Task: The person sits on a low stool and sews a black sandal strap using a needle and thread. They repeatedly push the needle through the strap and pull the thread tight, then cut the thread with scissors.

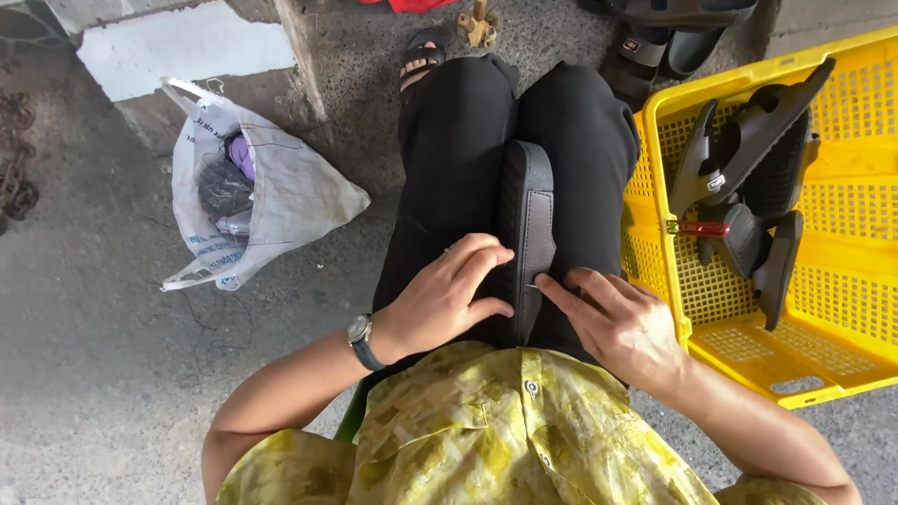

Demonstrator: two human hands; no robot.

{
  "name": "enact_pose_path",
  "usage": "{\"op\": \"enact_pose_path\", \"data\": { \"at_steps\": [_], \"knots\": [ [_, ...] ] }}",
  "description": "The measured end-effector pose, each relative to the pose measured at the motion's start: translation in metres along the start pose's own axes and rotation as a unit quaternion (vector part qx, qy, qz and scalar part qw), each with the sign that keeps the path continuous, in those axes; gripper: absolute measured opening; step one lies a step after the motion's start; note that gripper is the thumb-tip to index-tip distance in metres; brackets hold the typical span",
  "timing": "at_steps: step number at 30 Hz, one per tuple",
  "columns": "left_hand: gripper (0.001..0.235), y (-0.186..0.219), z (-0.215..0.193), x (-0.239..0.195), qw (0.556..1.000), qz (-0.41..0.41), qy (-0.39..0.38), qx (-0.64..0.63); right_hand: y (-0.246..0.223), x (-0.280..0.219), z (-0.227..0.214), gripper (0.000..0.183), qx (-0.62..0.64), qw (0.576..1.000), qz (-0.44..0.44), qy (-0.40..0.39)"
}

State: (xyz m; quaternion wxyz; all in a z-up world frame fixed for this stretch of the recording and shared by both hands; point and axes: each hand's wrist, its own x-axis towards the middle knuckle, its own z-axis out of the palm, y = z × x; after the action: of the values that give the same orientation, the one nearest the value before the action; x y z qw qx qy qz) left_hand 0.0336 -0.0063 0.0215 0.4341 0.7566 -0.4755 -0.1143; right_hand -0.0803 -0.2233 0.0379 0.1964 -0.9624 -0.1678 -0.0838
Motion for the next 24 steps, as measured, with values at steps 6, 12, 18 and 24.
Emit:
{"op": "enact_pose_path", "data": {
  "at_steps": [6, 12, 18, 24],
  "knots": [
    [0.05, -0.009, 0.006, 0.001, 1.0, 0.014, -0.004, -0.018, -0.004, -0.001, 0.0, 0.035, -0.06, 0.998, -0.009, -0.004],
    [0.053, -0.018, 0.021, 0.0, 0.999, 0.02, 0.025, -0.036, 0.001, -0.007, 0.019, 0.032, -0.062, 0.998, -0.018, -0.022],
    [0.052, -0.006, 0.023, 0.001, 0.996, 0.025, 0.069, 0.043, 0.0, -0.001, 0.03, 0.025, -0.028, 1.0, -0.013, 0.003],
    [0.012, 0.016, 0.008, -0.017, 0.929, -0.115, 0.027, -0.352, -0.008, -0.007, 0.019, 0.018, 0.03, 0.997, 0.07, -0.01]
  ]
}}
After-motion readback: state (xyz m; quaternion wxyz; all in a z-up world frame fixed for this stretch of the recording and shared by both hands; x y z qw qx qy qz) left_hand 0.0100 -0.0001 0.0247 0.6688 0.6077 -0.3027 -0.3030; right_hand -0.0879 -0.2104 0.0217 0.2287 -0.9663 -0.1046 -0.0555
